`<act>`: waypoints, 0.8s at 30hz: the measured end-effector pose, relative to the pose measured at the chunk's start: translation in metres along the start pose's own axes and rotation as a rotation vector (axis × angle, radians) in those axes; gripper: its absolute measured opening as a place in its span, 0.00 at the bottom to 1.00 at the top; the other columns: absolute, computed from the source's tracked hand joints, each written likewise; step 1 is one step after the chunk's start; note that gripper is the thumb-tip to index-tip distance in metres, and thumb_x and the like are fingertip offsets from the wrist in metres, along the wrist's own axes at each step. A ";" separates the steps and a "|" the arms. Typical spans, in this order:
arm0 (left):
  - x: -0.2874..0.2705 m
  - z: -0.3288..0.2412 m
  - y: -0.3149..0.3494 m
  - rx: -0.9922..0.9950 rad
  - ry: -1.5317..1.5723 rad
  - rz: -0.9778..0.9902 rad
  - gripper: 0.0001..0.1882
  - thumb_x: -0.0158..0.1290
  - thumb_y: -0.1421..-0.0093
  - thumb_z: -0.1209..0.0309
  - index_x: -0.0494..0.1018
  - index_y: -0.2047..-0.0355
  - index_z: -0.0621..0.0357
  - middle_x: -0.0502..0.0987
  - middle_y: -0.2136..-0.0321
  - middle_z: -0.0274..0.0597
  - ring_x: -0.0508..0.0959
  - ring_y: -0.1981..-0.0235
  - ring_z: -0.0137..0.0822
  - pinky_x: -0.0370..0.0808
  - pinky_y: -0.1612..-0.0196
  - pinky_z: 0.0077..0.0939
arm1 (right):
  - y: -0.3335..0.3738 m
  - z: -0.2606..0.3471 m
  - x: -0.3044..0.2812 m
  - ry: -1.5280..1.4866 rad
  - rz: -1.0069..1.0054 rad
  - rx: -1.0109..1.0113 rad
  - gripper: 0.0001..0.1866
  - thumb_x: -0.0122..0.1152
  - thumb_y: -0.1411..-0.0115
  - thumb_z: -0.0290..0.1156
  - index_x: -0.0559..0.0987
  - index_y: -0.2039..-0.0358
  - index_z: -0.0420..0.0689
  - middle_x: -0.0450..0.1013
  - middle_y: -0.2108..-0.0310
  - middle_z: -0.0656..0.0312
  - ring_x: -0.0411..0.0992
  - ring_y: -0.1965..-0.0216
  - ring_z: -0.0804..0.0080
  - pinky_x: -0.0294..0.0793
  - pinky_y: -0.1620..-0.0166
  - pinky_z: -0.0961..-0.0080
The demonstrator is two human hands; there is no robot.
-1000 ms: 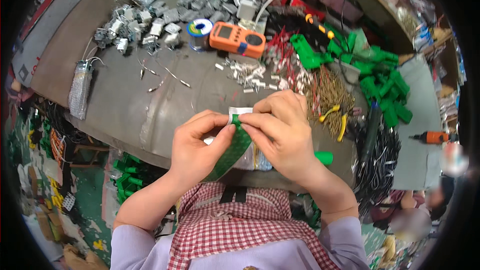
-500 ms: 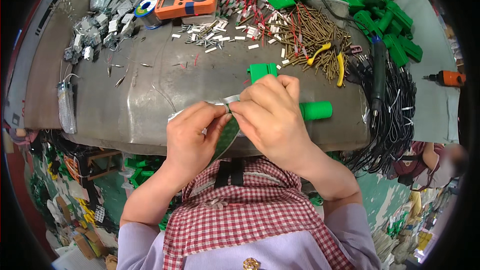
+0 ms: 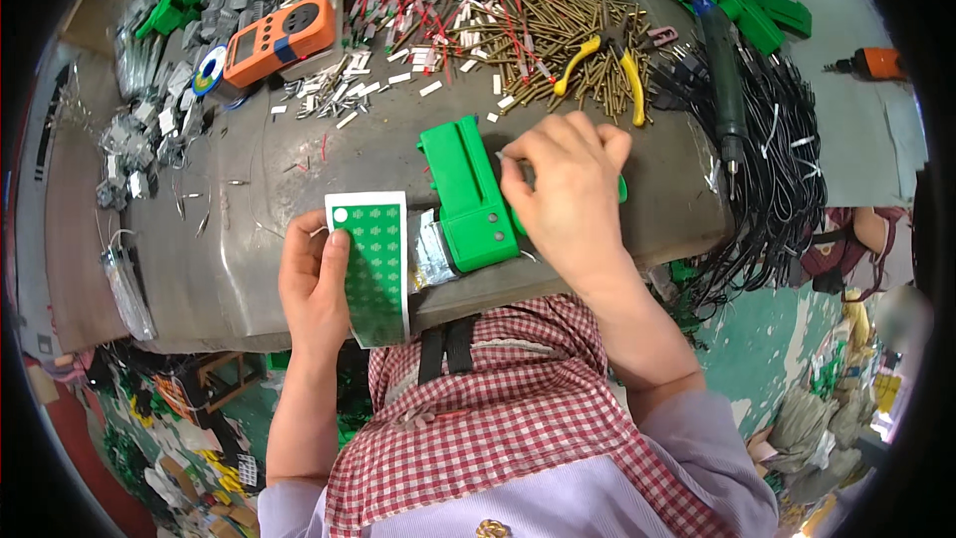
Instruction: Soldering wires and components to assemble a plastic electronic device housing.
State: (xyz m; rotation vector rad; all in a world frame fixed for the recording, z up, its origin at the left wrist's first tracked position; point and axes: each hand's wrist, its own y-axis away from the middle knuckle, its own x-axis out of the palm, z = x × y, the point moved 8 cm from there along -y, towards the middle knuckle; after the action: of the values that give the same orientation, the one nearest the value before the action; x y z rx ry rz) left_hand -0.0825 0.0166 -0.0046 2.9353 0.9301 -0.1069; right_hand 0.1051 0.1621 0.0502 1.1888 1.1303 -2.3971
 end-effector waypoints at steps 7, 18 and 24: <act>-0.005 0.000 0.037 -0.023 0.002 0.045 0.13 0.46 0.36 0.78 0.66 0.51 0.61 0.74 0.67 0.36 0.71 0.65 0.23 0.66 0.60 0.15 | -0.002 0.005 0.001 -0.157 0.112 -0.071 0.03 0.62 0.54 0.26 0.78 0.76 0.43 0.68 0.74 0.62 0.67 0.65 0.65 0.58 0.56 0.65; -0.002 0.033 0.126 -0.498 -0.038 0.497 0.20 0.54 0.45 0.86 0.71 0.51 0.64 0.72 0.55 0.45 0.72 0.52 0.34 0.67 0.48 0.26 | 0.084 0.020 -0.012 -0.273 0.380 -0.360 0.17 0.63 0.54 0.31 0.76 0.61 0.43 0.70 0.63 0.63 0.67 0.56 0.66 0.65 0.51 0.67; -0.049 0.011 0.112 -0.333 0.049 0.194 0.25 0.59 0.49 0.75 0.69 0.50 0.68 0.73 0.58 0.44 0.74 0.56 0.33 0.71 0.57 0.24 | 0.093 0.007 -0.003 -0.380 0.279 -0.302 0.19 0.63 0.54 0.34 0.76 0.60 0.42 0.69 0.58 0.63 0.64 0.50 0.65 0.60 0.46 0.61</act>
State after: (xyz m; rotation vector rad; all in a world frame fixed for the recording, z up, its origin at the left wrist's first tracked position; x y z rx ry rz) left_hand -0.0580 -0.1036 -0.0073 2.7060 0.5946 0.1183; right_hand 0.1500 0.0936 0.0052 0.7021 1.0712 -2.0368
